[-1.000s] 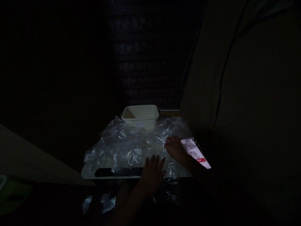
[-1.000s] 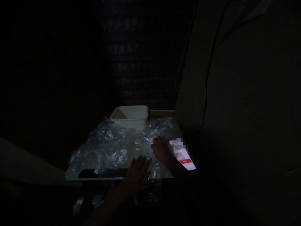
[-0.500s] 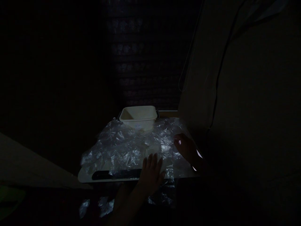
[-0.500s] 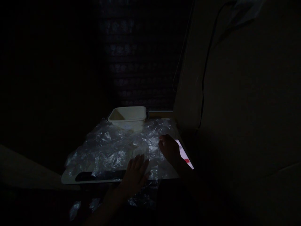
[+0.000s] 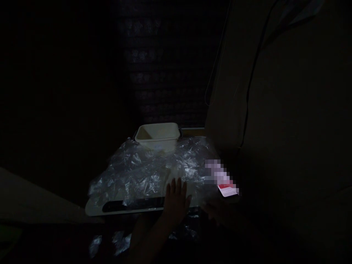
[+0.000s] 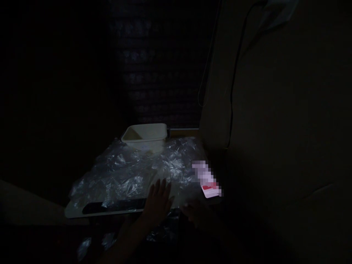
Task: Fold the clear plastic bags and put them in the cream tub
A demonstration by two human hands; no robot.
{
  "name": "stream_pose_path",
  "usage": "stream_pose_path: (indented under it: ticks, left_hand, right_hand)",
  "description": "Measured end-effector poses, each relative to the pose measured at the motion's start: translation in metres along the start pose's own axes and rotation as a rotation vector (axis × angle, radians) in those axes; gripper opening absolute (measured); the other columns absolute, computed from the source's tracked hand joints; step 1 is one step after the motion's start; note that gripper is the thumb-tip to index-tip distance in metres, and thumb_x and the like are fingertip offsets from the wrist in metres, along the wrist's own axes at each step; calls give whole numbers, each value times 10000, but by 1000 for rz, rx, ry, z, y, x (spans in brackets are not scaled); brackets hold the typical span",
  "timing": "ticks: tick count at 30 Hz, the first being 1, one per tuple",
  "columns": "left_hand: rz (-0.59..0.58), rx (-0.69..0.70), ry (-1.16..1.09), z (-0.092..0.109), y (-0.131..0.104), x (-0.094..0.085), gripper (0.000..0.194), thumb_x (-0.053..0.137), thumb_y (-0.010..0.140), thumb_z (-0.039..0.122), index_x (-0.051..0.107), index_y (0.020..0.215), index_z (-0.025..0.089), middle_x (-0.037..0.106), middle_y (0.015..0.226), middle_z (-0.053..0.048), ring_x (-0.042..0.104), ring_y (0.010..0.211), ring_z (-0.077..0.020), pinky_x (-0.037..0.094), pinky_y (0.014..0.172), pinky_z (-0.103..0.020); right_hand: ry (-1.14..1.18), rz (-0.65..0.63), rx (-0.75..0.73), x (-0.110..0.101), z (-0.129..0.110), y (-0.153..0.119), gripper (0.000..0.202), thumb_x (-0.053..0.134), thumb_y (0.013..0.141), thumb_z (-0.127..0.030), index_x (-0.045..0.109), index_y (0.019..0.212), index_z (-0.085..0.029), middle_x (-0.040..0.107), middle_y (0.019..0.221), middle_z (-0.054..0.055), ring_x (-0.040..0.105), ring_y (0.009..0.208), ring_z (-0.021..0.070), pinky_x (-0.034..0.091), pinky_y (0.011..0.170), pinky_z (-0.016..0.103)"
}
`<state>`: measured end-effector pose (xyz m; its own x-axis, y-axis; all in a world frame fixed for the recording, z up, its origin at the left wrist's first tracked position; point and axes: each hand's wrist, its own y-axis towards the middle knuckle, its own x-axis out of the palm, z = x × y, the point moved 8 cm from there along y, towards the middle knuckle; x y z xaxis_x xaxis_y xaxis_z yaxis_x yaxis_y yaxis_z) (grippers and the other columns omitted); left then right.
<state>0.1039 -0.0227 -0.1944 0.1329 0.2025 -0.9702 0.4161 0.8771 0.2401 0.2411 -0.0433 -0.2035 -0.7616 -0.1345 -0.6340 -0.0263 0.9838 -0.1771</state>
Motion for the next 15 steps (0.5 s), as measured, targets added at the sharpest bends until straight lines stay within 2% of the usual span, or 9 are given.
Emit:
stream_pose_path:
  ticks: [3, 6, 8, 12, 14, 15]
  left_hand:
    - [-7, -28, -2, 0, 8, 1, 458, 247, 773, 417, 318, 1153, 171, 300, 1223, -119, 198, 1126, -283, 182, 868, -481]
    - [2, -33, -25, -3, 16, -4, 448, 269, 774, 392, 325, 1145, 147, 297, 1219, -138, 201, 1123, -287, 181, 866, -484]
    - [44, -35, -58, -4, 14, -16, 442, 281, 777, 363, 308, 1153, 132, 270, 1232, -144, 173, 1133, -283, 188, 869, -476]
    - [131, 27, -176, 9, -17, -40, 440, 283, 784, 304, 239, 1184, 124, 265, 1239, -115, 180, 1141, -220, 243, 882, -392]
    - [116, 105, -215, 25, -38, -40, 476, 317, 768, 327, 215, 1196, 147, 262, 1245, -94, 200, 1134, -215, 256, 879, -379]
    - [111, 150, -215, 34, -46, -38, 516, 348, 740, 389, 236, 1190, 163, 262, 1245, -89, 200, 1130, -240, 248, 875, -404]
  right_hand:
    - [-4, -37, 9, 6, -9, 9, 330, 375, 661, -417, 525, 505, -168, 504, 432, -26, 451, 395, 82, 315, 383, 184]
    - [-38, 101, -30, -5, -15, 20, 293, 392, 649, -395, 530, 532, -164, 539, 508, -3, 493, 503, 111, 353, 469, 203]
    - [-35, 181, -56, -10, -15, 24, 257, 406, 635, -370, 543, 575, -162, 556, 550, 7, 504, 548, 126, 364, 509, 213]
    - [32, 199, -66, -8, -7, 26, 231, 385, 642, -329, 543, 599, -165, 564, 581, 11, 513, 558, 131, 372, 505, 214]
    - [56, 203, -68, -6, -6, 26, 217, 388, 634, -314, 548, 622, -167, 575, 627, 19, 521, 584, 140, 380, 514, 221]
    - [66, 203, -62, -5, -6, 26, 215, 388, 630, -306, 552, 649, -168, 579, 648, 23, 524, 593, 144, 385, 518, 225]
